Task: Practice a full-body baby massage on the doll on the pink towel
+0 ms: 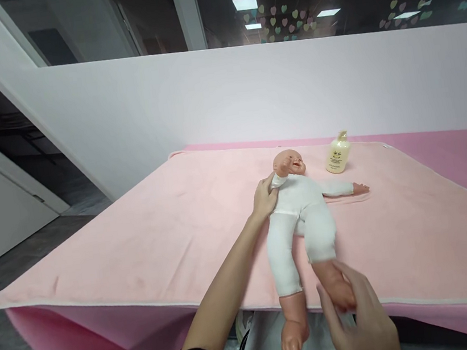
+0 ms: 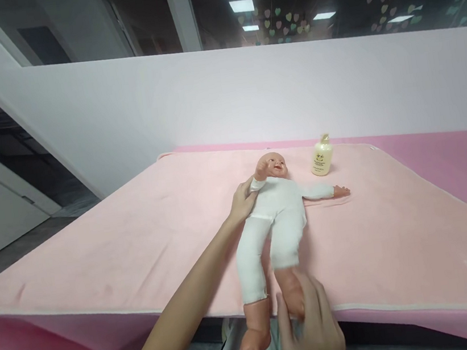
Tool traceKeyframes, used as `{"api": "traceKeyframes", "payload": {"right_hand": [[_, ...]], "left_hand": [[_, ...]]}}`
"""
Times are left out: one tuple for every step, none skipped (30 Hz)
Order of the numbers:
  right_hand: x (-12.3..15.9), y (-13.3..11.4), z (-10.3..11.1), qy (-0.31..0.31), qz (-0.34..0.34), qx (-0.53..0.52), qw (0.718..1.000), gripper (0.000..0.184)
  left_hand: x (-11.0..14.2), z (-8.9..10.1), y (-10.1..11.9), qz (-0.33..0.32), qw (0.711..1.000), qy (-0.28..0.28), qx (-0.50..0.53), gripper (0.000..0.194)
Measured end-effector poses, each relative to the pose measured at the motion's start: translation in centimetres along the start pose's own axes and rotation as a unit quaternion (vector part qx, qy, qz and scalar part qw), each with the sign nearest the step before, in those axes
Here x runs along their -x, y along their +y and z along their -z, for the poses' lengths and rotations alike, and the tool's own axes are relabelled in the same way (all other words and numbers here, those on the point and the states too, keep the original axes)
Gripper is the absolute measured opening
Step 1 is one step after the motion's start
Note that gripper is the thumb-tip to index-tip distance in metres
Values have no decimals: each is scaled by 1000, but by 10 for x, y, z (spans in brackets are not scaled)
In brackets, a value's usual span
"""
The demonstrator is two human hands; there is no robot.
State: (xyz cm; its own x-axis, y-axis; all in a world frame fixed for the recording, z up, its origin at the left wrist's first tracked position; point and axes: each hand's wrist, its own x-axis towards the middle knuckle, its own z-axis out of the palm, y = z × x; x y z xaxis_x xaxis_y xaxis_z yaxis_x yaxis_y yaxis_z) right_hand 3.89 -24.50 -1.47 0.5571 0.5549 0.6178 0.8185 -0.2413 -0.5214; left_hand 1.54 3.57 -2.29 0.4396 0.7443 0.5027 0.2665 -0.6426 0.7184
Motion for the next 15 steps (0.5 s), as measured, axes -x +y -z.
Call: {"api": "traceKeyframes", "payload": {"right_hand": [[12, 3, 7, 5, -6, 14, 1000, 29], [19, 6, 11, 8, -9, 24, 1000, 29], [21, 8, 13, 7, -10, 29, 999, 29], [17, 10, 12, 5, -6, 30, 1000, 29], [9, 10, 8, 0, 1, 25, 1000, 28], [-4, 9, 1, -6, 10, 16, 1000, 28], [-19, 6, -8, -14, 23, 6, 1000, 28], [-36, 2, -18, -29, 29, -2, 999, 28], [-52, -3, -28, -38, 33, -9, 999, 28], [-66, -8, -37, -50, 38, -16, 998, 30], [-76, -13, -43, -55, 38, -17, 998, 30], [-81, -16, -47, -61, 40, -19, 997, 30], [-79, -17, -47, -65, 39, -23, 997, 30], [-72, -15, -43, -63, 34, -28, 997, 30], [-59, -11, -36, -60, 29, -34, 997, 29]], "left_hand": [[-1, 0, -1, 13, 1000, 11, 15, 53], [-2, -1, -2, 23, 999, 21, 30, 52], [-3, -2, -2, 30, 998, 31, 43, 51], [-3, -3, -2, 33, 997, 37, 52, 51], [-2, -4, -2, 30, 997, 40, 56, 52], [-1, -5, -1, 22, 998, 35, 56, 52], [0, -6, 0, 9, 998, 24, 49, 52], [2, -8, 1, -6, 999, 10, 39, 53], [3, -9, 2, -21, 999, -3, 26, 54], [5, -10, 3, -34, 999, -11, 16, 55], [6, -10, 3, -41, 999, -15, 10, 56], [6, -10, 3, -43, 999, -14, 10, 57], [6, -10, 3, -39, 999, -11, 15, 57], [6, -10, 2, -31, 999, -6, 24, 56], [5, -9, 1, -20, 999, 1, 35, 55]]}}
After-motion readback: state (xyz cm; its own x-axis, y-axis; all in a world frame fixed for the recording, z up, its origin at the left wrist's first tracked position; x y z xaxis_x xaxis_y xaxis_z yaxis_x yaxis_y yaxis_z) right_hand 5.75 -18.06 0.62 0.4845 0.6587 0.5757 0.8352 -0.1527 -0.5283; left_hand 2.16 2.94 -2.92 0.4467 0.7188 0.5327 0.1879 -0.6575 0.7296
